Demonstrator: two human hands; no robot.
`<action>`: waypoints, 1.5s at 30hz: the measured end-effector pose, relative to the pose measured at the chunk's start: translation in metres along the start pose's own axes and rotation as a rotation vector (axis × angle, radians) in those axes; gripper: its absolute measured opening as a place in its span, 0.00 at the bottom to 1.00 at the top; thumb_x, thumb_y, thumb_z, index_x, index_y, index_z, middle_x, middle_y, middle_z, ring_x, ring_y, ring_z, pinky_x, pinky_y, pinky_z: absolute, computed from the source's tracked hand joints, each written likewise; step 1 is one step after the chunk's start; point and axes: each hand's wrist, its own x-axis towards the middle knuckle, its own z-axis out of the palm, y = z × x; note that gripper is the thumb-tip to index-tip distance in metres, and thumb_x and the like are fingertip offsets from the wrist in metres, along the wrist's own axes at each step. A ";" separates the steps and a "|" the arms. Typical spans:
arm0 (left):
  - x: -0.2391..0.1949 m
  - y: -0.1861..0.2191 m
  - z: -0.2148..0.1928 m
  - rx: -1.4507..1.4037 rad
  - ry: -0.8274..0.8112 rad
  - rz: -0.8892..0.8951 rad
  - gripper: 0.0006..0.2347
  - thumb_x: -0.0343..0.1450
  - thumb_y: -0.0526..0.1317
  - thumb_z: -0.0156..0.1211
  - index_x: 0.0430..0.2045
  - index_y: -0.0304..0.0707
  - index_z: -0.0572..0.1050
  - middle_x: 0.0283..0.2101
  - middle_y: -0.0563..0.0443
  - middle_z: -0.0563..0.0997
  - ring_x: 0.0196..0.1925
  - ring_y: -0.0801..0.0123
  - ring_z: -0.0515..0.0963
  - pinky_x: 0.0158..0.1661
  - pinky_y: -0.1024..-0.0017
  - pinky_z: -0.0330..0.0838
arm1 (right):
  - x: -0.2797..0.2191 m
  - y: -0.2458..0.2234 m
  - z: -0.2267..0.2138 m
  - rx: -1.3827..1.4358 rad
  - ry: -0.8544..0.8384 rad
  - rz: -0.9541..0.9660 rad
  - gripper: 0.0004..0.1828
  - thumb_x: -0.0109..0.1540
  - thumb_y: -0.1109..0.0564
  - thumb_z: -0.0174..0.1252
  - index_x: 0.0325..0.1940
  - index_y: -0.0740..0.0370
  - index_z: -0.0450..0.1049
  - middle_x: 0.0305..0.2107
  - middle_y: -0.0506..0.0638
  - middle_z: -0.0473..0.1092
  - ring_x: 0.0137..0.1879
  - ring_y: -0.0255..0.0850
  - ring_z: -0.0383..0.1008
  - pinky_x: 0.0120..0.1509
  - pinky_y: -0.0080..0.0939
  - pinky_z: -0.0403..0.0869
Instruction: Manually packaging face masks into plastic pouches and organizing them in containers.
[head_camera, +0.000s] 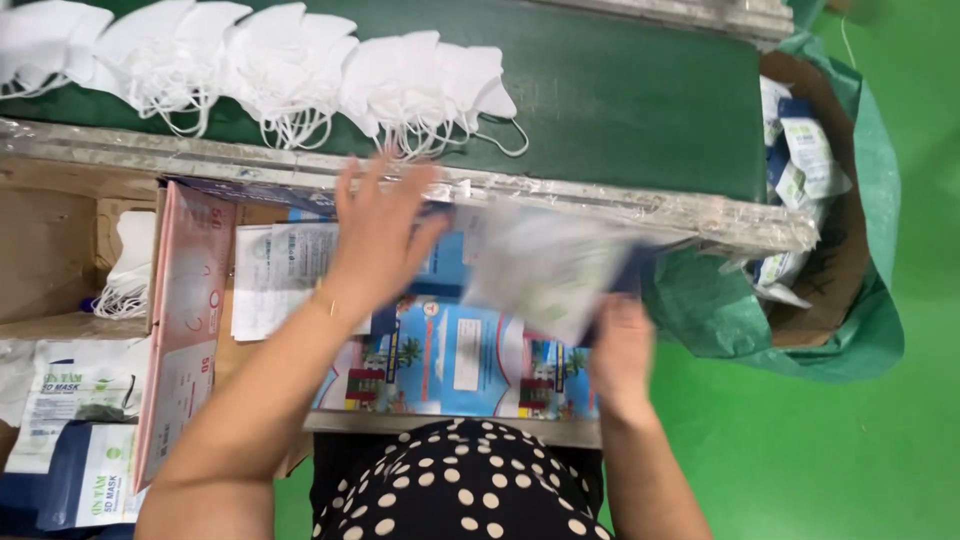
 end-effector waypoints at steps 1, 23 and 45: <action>0.015 -0.015 -0.001 0.116 0.062 -0.056 0.24 0.76 0.44 0.62 0.68 0.37 0.67 0.70 0.39 0.71 0.77 0.43 0.55 0.73 0.39 0.39 | 0.004 -0.035 -0.002 0.174 0.240 0.003 0.17 0.74 0.48 0.47 0.54 0.65 0.70 0.44 0.56 0.73 0.51 0.46 0.74 0.59 0.50 0.73; 0.048 -0.009 -0.010 -1.350 -0.221 -0.421 0.18 0.74 0.37 0.59 0.58 0.29 0.71 0.52 0.51 0.82 0.51 0.73 0.81 0.52 0.70 0.76 | 0.011 -0.049 0.042 0.374 -0.326 -0.051 0.34 0.71 0.47 0.49 0.78 0.64 0.52 0.69 0.59 0.60 0.75 0.51 0.61 0.76 0.52 0.63; -0.081 0.018 0.066 -0.140 -0.460 0.023 0.39 0.59 0.42 0.74 0.66 0.43 0.60 0.68 0.45 0.65 0.77 0.48 0.50 0.68 0.29 0.31 | -0.022 0.042 0.079 -0.341 -0.432 -0.198 0.36 0.59 0.57 0.73 0.69 0.61 0.68 0.61 0.56 0.71 0.67 0.48 0.73 0.72 0.47 0.71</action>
